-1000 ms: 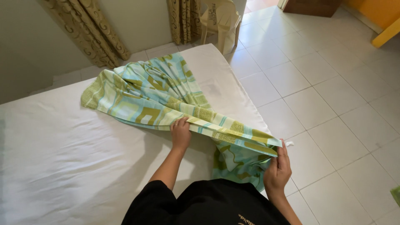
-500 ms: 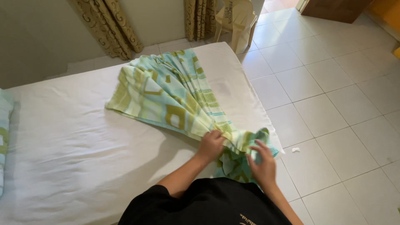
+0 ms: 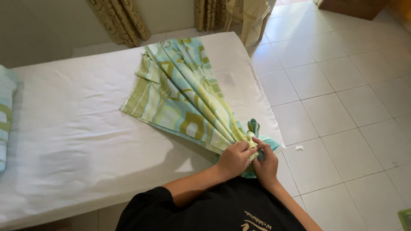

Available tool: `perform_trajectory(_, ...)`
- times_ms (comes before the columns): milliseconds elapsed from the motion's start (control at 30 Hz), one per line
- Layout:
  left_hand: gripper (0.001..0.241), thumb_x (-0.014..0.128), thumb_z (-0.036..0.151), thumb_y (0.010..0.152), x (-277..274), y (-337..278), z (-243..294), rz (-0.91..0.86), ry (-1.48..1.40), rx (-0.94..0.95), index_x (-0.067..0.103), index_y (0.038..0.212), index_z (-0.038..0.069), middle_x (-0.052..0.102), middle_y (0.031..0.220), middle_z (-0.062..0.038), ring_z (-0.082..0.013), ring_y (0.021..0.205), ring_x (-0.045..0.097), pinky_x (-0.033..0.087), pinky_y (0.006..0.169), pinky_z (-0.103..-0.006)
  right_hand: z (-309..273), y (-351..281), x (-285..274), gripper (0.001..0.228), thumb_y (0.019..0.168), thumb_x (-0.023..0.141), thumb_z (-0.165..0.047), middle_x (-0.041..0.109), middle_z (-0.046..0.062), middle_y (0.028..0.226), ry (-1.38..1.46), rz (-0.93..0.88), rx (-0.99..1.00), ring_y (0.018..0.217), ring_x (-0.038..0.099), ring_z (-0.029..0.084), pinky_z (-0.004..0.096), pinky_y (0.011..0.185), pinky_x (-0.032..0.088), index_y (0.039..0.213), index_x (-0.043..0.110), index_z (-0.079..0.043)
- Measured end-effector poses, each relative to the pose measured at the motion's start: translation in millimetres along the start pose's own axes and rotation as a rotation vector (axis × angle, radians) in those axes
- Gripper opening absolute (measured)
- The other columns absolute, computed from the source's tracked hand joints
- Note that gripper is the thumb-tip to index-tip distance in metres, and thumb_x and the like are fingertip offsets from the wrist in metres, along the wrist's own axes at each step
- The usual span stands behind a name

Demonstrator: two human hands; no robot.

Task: The person folds a light blue and green patterned sheet on a white bed. They smooth the fabric, fold it lengthwise, and then fold it into a compact rectangular shape by hand.

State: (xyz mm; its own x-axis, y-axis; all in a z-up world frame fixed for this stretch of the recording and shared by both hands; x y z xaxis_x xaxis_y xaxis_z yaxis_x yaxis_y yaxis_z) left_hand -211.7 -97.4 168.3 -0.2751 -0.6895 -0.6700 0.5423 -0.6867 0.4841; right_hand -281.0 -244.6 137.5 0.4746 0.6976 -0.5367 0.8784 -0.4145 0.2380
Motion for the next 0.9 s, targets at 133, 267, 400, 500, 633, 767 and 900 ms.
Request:
perform_trajectory(133, 0.048, 0.077, 0.005, 0.074, 20.9, -8.7, 1.2, 0.094, 0.019, 0.011, 0.071, 0.122, 0.012, 0.061, 0.105, -0.008, -0.0307, 0.100, 0.063, 0.053, 0.088, -0.0434, 18.0, -9.9, -6.2, 0.028, 0.085, 0.068, -0.001, 0.073, 0.010, 0.090, 0.013, 0.041, 0.010, 0.068, 0.069, 0.023, 0.033, 0.066, 0.054, 0.113, 0.066, -0.007)
perform_trajectory(267, 0.045, 0.077, 0.005, 0.076, 22.2, -15.5, 4.9, 0.192, 0.116, 0.024, 0.070, 0.119, 0.014, 0.062, 0.109, -0.007, -0.0288, 0.103, 0.063, 0.050, 0.085, -0.0421, 12.3, -17.3, -20.5, 0.017, 0.090, 0.063, 0.000, 0.072, 0.010, 0.093, 0.077, 0.080, -0.151, 0.078, 0.070, 0.019, 0.030, 0.069, 0.053, 0.107, 0.064, -0.005)
perform_trajectory(400, 0.034, 0.077, 0.007, 0.075, 20.5, -26.7, 15.9, 0.229, 0.197, 0.009, 0.070, 0.108, 0.013, 0.065, 0.117, -0.005, -0.0270, 0.107, 0.063, 0.046, 0.085, -0.0433, 5.2, -26.6, -35.0, 0.015, 0.089, 0.065, 0.000, 0.071, 0.009, 0.088, 0.041, 0.044, -0.075, 0.071, 0.067, 0.018, 0.030, 0.066, 0.052, 0.103, 0.067, -0.005)
perform_trajectory(500, 0.029, 0.074, 0.006, 0.075, 29.9, -30.9, 15.0, 0.258, 0.249, 0.007, 0.067, 0.103, 0.010, 0.065, 0.121, -0.004, -0.0267, 0.110, 0.063, 0.046, 0.093, -0.0444, -0.7, -31.0, -46.1, 0.014, 0.090, 0.067, 0.000, 0.072, 0.008, 0.089, 0.089, 0.035, -0.103, 0.074, 0.066, 0.017, 0.029, 0.067, 0.051, 0.103, 0.067, -0.005)
perform_trajectory(633, 0.024, 0.072, 0.004, 0.077, 54.5, -39.4, -18.0, 0.323, 0.365, -0.080, 0.069, 0.100, 0.011, 0.067, 0.123, -0.002, -0.0237, 0.112, 0.063, 0.045, 0.101, -0.0439, -4.4, -38.9, -65.6, 0.016, 0.088, 0.068, 0.000, 0.070, 0.009, 0.086, 0.104, -0.002, -0.135, 0.074, 0.065, 0.015, 0.029, 0.067, 0.051, 0.103, 0.068, -0.004)
perform_trajectory(767, 0.021, 0.065, -0.005, 0.073, 58.9, -52.8, -69.2, 0.281, 0.447, -0.300, 0.070, 0.090, 0.006, 0.069, 0.120, -0.008, -0.0283, 0.117, 0.061, 0.042, 0.100, -0.0477, 5.8, -45.9, -84.0, 0.012, 0.093, 0.067, 0.000, 0.070, 0.007, 0.092, 0.196, -0.010, -0.138, 0.082, 0.064, 0.013, 0.026, 0.073, 0.051, 0.105, 0.068, -0.003)
perform_trajectory(900, 0.025, 0.062, -0.007, 0.075, 58.6, -76.6, -120.8, 0.345, 0.429, -0.356, 0.071, 0.096, 0.003, 0.067, 0.114, -0.011, -0.0342, 0.114, 0.061, 0.043, 0.105, -0.0540, 22.0, -51.9, -97.9, 0.010, 0.098, 0.065, 0.002, 0.068, 0.007, 0.104, 0.284, 0.054, -0.197, 0.095, 0.063, 0.012, 0.024, 0.085, 0.049, 0.108, 0.065, -0.001)
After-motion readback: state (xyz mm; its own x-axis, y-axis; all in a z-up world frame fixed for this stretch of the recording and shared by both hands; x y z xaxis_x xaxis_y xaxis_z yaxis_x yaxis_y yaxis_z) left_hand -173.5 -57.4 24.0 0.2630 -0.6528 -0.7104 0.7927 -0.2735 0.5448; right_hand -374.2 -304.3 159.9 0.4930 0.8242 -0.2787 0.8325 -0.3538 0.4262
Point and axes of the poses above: each hand's wrist, its own y-axis towards the middle knuckle, its own x-axis out of the palm, z = x × y, the point moved 1 cm from there along y, towards the middle knuckle
